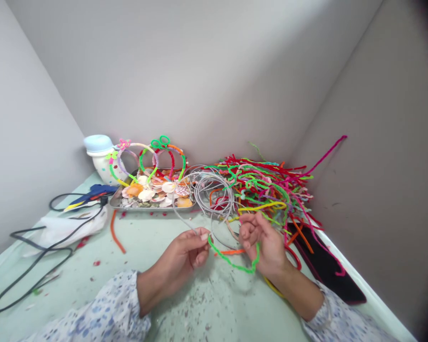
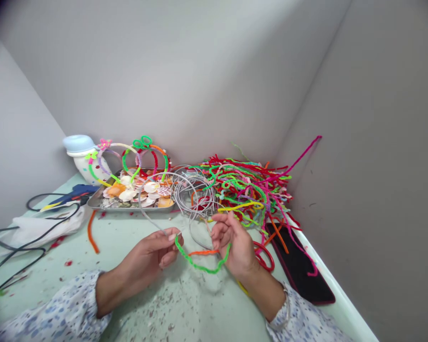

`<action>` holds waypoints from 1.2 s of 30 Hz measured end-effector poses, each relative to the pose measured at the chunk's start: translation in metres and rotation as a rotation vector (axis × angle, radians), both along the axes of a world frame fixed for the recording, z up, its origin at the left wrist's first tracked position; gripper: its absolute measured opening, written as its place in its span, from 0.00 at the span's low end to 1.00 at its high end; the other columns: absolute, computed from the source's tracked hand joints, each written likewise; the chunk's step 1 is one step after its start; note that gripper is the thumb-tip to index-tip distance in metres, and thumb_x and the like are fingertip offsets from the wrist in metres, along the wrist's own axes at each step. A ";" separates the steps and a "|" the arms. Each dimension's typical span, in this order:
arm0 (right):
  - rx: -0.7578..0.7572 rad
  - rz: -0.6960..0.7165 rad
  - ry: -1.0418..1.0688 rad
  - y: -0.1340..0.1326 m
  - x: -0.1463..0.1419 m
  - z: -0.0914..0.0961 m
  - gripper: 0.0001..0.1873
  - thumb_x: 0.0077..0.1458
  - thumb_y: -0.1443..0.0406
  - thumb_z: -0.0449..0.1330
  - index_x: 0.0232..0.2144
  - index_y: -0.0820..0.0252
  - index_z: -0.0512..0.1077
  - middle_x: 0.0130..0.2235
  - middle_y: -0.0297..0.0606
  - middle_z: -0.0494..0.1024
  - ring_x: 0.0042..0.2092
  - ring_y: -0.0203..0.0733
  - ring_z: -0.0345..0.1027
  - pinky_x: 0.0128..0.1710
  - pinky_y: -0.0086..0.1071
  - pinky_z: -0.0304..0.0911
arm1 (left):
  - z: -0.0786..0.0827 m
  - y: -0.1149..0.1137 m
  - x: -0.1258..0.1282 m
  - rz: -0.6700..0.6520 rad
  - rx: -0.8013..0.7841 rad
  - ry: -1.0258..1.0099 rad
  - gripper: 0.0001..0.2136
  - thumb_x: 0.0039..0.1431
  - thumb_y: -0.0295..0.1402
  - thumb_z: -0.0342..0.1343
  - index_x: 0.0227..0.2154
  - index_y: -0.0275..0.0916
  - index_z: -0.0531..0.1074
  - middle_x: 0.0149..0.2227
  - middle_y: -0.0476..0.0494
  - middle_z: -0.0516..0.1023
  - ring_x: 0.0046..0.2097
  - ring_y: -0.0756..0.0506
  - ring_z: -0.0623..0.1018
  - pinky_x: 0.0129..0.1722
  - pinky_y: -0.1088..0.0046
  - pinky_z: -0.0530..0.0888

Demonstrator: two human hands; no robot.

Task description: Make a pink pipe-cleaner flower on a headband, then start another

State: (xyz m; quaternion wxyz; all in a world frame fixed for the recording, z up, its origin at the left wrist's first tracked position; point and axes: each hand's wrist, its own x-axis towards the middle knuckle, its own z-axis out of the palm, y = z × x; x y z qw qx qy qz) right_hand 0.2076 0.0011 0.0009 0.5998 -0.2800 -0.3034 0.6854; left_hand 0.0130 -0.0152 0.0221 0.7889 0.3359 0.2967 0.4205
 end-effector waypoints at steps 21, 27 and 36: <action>0.198 0.152 -0.388 -0.014 -0.014 -0.008 0.11 0.58 0.58 0.58 0.34 0.61 0.70 0.29 0.35 0.77 0.25 0.32 0.71 0.21 0.23 0.61 | -0.012 -0.005 0.004 0.045 0.206 0.411 0.07 0.52 0.30 0.56 0.34 0.35 0.69 0.24 0.53 0.66 0.22 0.55 0.62 0.22 0.79 0.59; 0.223 0.169 -0.416 -0.014 -0.015 -0.009 0.10 0.57 0.60 0.59 0.35 0.61 0.72 0.30 0.36 0.78 0.25 0.33 0.72 0.20 0.23 0.62 | -0.015 -0.004 0.005 0.145 0.227 0.551 0.07 0.51 0.32 0.57 0.32 0.36 0.68 0.23 0.53 0.66 0.22 0.55 0.62 0.21 0.79 0.59; 0.198 0.149 -0.484 -0.016 -0.014 -0.006 0.12 0.54 0.60 0.61 0.36 0.63 0.76 0.31 0.39 0.80 0.25 0.36 0.73 0.19 0.25 0.63 | -0.007 -0.007 0.006 0.193 0.211 0.535 0.07 0.51 0.34 0.58 0.27 0.36 0.69 0.20 0.54 0.66 0.21 0.54 0.61 0.20 0.79 0.58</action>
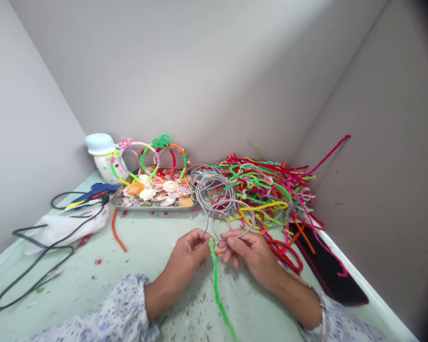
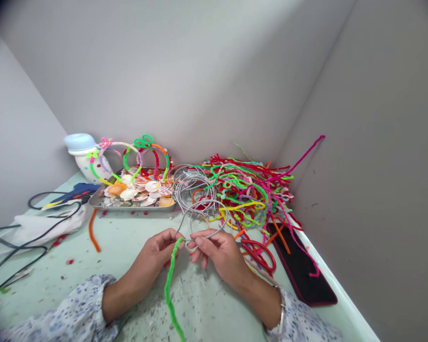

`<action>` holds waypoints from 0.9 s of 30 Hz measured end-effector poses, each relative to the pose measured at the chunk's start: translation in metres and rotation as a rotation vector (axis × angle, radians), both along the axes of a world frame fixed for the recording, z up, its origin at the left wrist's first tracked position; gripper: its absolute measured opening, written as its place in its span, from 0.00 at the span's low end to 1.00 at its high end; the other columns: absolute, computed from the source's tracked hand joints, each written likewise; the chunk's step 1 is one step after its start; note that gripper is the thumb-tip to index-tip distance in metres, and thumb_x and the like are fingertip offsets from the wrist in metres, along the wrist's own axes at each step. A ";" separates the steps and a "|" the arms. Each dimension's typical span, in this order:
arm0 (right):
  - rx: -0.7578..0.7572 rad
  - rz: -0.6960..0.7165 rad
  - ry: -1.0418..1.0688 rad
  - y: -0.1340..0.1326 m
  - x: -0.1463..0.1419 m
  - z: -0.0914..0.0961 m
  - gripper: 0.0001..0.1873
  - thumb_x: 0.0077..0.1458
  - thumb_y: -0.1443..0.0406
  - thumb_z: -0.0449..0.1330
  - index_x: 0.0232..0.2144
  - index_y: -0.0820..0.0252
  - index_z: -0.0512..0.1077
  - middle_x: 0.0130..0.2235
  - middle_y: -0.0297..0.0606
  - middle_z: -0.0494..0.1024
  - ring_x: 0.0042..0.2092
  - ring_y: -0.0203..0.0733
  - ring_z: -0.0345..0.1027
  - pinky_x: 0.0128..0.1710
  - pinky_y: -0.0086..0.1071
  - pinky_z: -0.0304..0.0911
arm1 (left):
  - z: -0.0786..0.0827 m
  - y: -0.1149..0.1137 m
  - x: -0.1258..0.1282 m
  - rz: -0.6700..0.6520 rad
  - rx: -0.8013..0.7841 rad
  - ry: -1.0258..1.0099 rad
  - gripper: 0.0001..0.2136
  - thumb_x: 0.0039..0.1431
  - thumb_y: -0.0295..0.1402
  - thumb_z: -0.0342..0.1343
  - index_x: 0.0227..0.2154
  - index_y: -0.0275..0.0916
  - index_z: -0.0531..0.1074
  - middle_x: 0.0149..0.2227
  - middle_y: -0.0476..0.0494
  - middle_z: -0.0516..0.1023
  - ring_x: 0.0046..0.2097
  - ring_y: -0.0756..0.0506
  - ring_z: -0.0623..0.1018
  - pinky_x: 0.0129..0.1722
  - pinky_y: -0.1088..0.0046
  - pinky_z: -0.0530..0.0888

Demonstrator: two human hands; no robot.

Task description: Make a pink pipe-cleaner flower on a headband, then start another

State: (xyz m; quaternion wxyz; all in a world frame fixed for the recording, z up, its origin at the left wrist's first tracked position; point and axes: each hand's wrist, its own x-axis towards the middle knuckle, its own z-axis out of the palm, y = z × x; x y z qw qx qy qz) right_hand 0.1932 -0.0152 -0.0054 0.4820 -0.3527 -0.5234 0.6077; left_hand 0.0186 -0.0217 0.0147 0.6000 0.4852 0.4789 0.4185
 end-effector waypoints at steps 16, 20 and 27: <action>-0.041 -0.038 -0.004 0.002 -0.001 -0.002 0.14 0.53 0.58 0.62 0.38 0.62 0.77 0.32 0.41 0.81 0.26 0.37 0.73 0.19 0.25 0.63 | -0.005 0.001 -0.001 0.033 0.063 0.019 0.07 0.51 0.34 0.59 0.31 0.36 0.71 0.24 0.51 0.69 0.24 0.53 0.65 0.23 0.79 0.61; -0.044 -0.034 -0.011 0.002 -0.001 -0.002 0.14 0.53 0.58 0.62 0.38 0.62 0.77 0.33 0.41 0.81 0.26 0.37 0.73 0.19 0.26 0.63 | -0.010 0.001 -0.002 0.050 0.102 0.012 0.09 0.51 0.33 0.59 0.35 0.36 0.71 0.28 0.50 0.72 0.25 0.52 0.66 0.25 0.78 0.63; -0.060 -0.005 -0.008 -0.001 -0.002 0.002 0.16 0.54 0.57 0.61 0.38 0.64 0.77 0.33 0.43 0.81 0.27 0.37 0.74 0.19 0.25 0.63 | -0.008 0.001 -0.001 0.081 0.071 0.018 0.07 0.50 0.33 0.60 0.29 0.36 0.71 0.23 0.52 0.70 0.22 0.54 0.65 0.21 0.79 0.60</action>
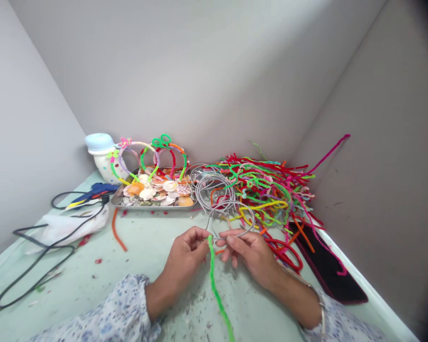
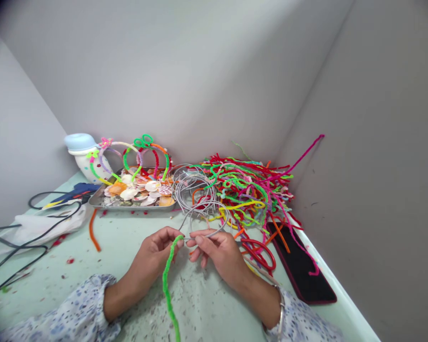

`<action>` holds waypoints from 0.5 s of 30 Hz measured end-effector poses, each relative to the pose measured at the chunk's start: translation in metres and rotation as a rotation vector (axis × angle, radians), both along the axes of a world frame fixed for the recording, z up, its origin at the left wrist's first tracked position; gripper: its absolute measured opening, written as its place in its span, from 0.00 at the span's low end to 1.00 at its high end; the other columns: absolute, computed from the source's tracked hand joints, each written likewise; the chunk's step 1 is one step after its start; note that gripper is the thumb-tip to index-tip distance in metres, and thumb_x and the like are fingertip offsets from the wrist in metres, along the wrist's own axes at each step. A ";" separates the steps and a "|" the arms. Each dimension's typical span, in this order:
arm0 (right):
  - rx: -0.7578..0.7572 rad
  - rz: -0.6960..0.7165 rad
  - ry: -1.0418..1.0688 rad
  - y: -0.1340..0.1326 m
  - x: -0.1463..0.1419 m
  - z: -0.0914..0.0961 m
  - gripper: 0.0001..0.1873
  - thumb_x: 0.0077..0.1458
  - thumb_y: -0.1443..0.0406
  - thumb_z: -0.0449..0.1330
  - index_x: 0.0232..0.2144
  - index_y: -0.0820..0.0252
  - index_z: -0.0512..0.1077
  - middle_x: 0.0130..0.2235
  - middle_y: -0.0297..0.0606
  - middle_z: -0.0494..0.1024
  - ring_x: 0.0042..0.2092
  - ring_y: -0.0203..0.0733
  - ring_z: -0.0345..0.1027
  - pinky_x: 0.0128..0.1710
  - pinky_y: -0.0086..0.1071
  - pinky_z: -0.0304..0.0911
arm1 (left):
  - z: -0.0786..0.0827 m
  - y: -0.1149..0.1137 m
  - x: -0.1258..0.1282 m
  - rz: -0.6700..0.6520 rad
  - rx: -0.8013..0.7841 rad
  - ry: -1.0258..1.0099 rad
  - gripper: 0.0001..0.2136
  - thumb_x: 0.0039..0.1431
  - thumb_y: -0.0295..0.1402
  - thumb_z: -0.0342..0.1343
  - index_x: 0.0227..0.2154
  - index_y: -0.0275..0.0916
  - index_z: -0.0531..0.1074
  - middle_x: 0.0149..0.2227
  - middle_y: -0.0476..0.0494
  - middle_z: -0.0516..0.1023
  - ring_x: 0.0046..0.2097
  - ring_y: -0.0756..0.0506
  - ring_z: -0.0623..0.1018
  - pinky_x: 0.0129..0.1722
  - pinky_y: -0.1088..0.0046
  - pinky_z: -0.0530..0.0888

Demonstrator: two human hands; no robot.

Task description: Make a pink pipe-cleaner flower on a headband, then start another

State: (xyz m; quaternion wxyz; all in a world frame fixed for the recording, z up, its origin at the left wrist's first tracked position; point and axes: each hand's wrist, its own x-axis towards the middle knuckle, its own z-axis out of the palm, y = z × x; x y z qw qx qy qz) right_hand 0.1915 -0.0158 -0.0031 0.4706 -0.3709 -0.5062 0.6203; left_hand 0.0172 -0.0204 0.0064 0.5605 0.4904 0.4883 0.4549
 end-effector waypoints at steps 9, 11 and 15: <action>-0.033 0.030 0.021 0.001 0.000 -0.001 0.19 0.55 0.55 0.59 0.38 0.66 0.77 0.33 0.45 0.81 0.25 0.37 0.73 0.18 0.24 0.62 | 0.006 0.001 0.001 -0.001 -0.002 -0.001 0.06 0.48 0.33 0.60 0.26 0.36 0.70 0.19 0.53 0.68 0.21 0.53 0.65 0.23 0.77 0.62; -0.038 0.028 0.025 0.001 -0.001 -0.001 0.19 0.55 0.55 0.59 0.38 0.66 0.77 0.33 0.46 0.81 0.25 0.37 0.73 0.18 0.24 0.62 | 0.005 0.001 0.000 -0.007 0.000 -0.001 0.06 0.48 0.33 0.60 0.28 0.36 0.70 0.19 0.53 0.68 0.21 0.52 0.65 0.23 0.77 0.63; -0.026 0.021 0.021 0.002 -0.001 -0.003 0.18 0.56 0.55 0.58 0.38 0.66 0.77 0.34 0.46 0.81 0.26 0.37 0.74 0.18 0.23 0.62 | 0.004 0.001 0.001 -0.001 -0.009 0.010 0.06 0.49 0.32 0.59 0.29 0.36 0.70 0.21 0.52 0.70 0.22 0.52 0.67 0.23 0.77 0.63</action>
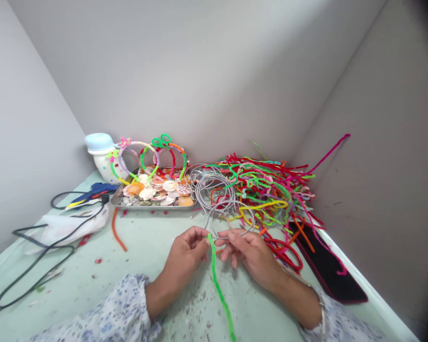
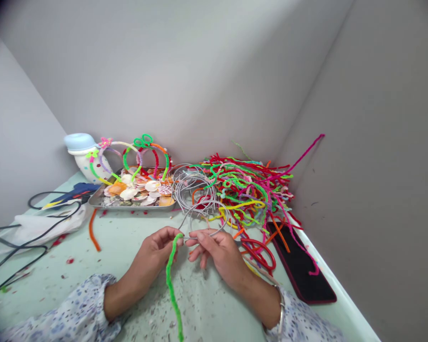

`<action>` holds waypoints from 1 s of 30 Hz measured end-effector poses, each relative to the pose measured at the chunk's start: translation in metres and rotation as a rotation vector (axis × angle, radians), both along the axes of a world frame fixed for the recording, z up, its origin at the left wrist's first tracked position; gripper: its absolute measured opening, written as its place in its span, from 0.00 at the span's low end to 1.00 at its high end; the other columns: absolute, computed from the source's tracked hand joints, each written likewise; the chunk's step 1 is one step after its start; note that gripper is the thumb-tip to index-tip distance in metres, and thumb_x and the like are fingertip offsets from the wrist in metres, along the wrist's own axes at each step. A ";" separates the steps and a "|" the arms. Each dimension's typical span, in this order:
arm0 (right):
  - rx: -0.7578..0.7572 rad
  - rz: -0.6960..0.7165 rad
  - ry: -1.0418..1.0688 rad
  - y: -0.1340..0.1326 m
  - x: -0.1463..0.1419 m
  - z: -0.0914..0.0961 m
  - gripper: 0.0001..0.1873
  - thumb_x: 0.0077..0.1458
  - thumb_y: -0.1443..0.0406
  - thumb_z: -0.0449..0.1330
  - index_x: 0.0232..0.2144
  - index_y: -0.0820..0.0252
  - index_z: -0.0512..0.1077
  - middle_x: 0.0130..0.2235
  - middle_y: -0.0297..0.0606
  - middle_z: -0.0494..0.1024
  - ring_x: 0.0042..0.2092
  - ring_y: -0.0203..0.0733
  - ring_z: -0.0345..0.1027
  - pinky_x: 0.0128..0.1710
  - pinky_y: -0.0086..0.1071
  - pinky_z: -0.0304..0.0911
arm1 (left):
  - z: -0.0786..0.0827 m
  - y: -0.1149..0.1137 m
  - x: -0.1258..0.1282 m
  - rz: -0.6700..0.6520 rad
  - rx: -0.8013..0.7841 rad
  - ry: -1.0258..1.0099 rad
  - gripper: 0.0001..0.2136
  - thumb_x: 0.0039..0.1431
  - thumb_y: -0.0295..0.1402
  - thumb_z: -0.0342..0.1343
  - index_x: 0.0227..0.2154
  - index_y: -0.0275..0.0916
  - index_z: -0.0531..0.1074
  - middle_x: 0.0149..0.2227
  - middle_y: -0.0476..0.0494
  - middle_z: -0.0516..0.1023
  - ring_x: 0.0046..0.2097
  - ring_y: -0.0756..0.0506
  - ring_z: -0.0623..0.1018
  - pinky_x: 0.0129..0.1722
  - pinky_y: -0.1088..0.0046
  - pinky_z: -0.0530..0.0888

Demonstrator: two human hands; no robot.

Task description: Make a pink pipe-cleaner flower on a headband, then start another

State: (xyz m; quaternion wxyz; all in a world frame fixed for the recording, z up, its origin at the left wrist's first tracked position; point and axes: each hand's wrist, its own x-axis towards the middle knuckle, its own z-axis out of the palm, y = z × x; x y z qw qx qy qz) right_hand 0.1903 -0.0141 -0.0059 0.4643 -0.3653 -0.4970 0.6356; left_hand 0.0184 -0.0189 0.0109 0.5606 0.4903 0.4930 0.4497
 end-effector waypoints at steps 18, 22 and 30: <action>0.038 0.003 -0.032 -0.002 -0.001 0.003 0.17 0.55 0.56 0.59 0.37 0.65 0.77 0.34 0.45 0.80 0.29 0.39 0.74 0.20 0.25 0.64 | -0.004 0.000 -0.003 -0.037 -0.020 0.015 0.10 0.50 0.38 0.60 0.23 0.37 0.69 0.17 0.54 0.66 0.21 0.53 0.64 0.21 0.78 0.58; 0.056 0.016 -0.035 -0.003 0.000 0.003 0.16 0.56 0.57 0.59 0.37 0.63 0.78 0.34 0.44 0.80 0.30 0.39 0.74 0.21 0.26 0.65 | -0.006 0.000 -0.003 -0.036 -0.016 -0.014 0.09 0.51 0.37 0.59 0.24 0.37 0.69 0.17 0.55 0.65 0.21 0.53 0.63 0.22 0.78 0.59; 0.113 0.027 -0.068 -0.003 0.000 0.004 0.15 0.56 0.58 0.59 0.37 0.64 0.78 0.32 0.42 0.80 0.28 0.37 0.73 0.21 0.26 0.65 | -0.018 0.003 -0.007 -0.044 -0.008 -0.014 0.09 0.51 0.37 0.58 0.24 0.38 0.67 0.17 0.55 0.64 0.20 0.53 0.62 0.20 0.78 0.57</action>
